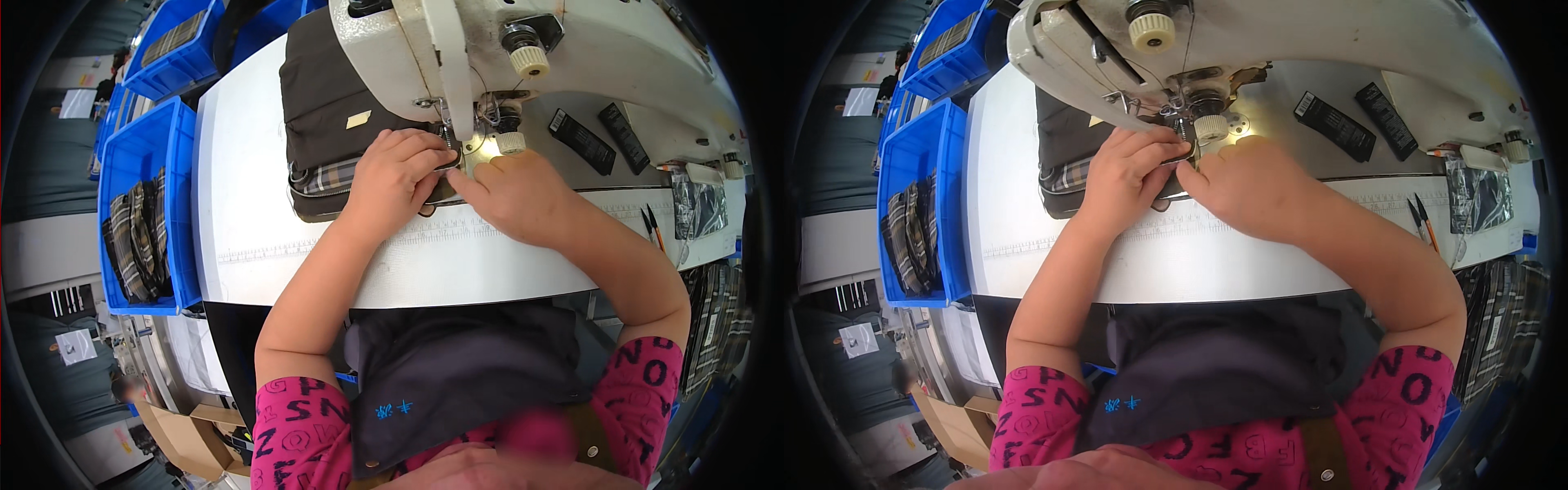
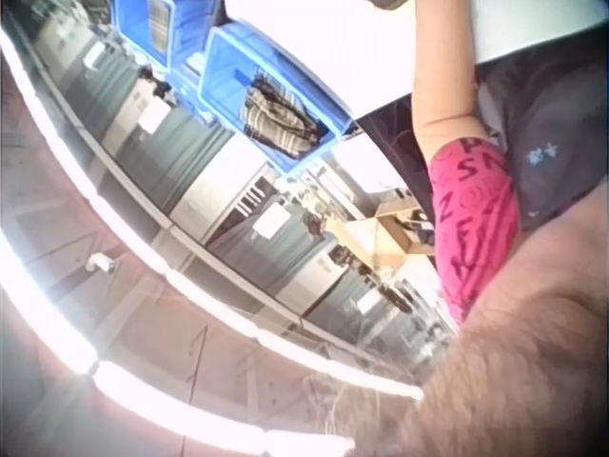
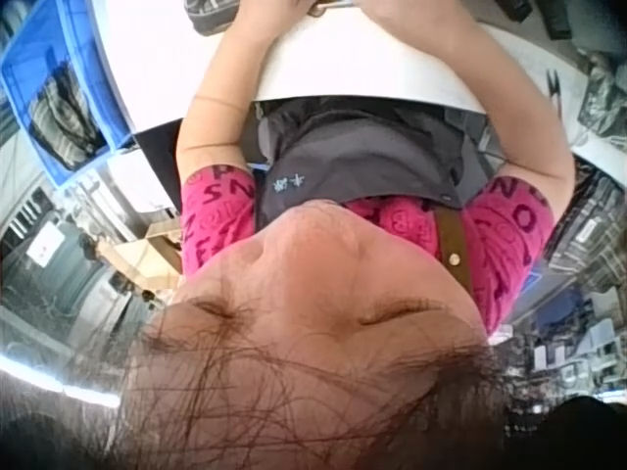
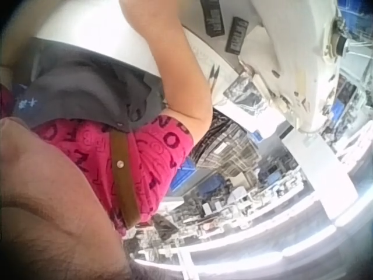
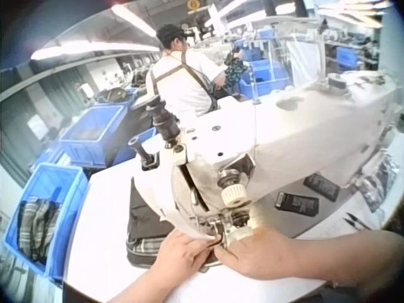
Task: Sewing various components of a leather bag using an industrial sewing machine.
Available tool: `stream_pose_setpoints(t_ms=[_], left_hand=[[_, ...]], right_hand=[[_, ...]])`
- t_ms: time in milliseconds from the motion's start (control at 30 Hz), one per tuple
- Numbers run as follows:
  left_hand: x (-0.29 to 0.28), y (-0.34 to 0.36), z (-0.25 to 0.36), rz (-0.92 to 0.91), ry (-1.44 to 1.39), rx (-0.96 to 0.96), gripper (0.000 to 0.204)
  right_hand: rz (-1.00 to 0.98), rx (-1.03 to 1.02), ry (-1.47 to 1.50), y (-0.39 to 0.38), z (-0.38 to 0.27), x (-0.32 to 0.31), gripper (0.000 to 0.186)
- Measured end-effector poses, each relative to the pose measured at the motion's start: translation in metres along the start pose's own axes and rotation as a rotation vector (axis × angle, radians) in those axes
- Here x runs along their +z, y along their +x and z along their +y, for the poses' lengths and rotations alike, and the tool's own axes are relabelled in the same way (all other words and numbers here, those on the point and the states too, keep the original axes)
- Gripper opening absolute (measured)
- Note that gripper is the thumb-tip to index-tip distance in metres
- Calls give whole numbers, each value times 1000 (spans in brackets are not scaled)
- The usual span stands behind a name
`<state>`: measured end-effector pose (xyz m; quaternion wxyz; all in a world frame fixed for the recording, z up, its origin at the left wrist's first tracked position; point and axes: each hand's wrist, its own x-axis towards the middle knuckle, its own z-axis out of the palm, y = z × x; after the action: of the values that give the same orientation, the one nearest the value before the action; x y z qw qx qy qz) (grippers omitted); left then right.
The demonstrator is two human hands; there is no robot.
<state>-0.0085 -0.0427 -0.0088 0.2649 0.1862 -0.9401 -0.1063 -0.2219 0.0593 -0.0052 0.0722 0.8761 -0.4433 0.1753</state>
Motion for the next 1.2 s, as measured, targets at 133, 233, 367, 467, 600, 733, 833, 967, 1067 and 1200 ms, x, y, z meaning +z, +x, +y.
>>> stream_pose_setpoints(t_ms=[133, 233, 367, 467, 600, 733, 833, 967, 1067, 1200], left_hand=[[-2, -2, 5, -12, 53, -20, 29], [-1, 3, 11, -16, 117, -5, 28], [3, 5, 16, 25, 205, 52, 30], [2, 6, 19, 17, 204, 44, 32], [3, 2, 21, 29, 211, 24, 33], [4, 2, 21, 24, 201, -11, 35], [3, 4, 19, 25, 223, -13, 37], [4, 4, 10, -20, 248, -5, 42], [8, 0, 7, -33, 239, -30, 47], [12, -3, 6, -7, 242, -30, 53]], right_hand=[[-76, 14, 0, -2, -5, 7, 28], [-120, 5, -59, -6, -12, 6, 25], [-111, 44, -49, -6, -13, 10, 39], [-108, 44, -7, -5, -12, 9, 28], [-134, 41, 31, -3, -13, 5, 16], [-116, 42, 60, -3, -12, 9, 19], [-114, 85, 8, -1, -13, 10, 19], [-90, 124, -102, 4, -8, 14, 25], [-61, 148, -137, 5, -6, 18, 27], [-18, 167, -117, 5, -4, 17, 27]])
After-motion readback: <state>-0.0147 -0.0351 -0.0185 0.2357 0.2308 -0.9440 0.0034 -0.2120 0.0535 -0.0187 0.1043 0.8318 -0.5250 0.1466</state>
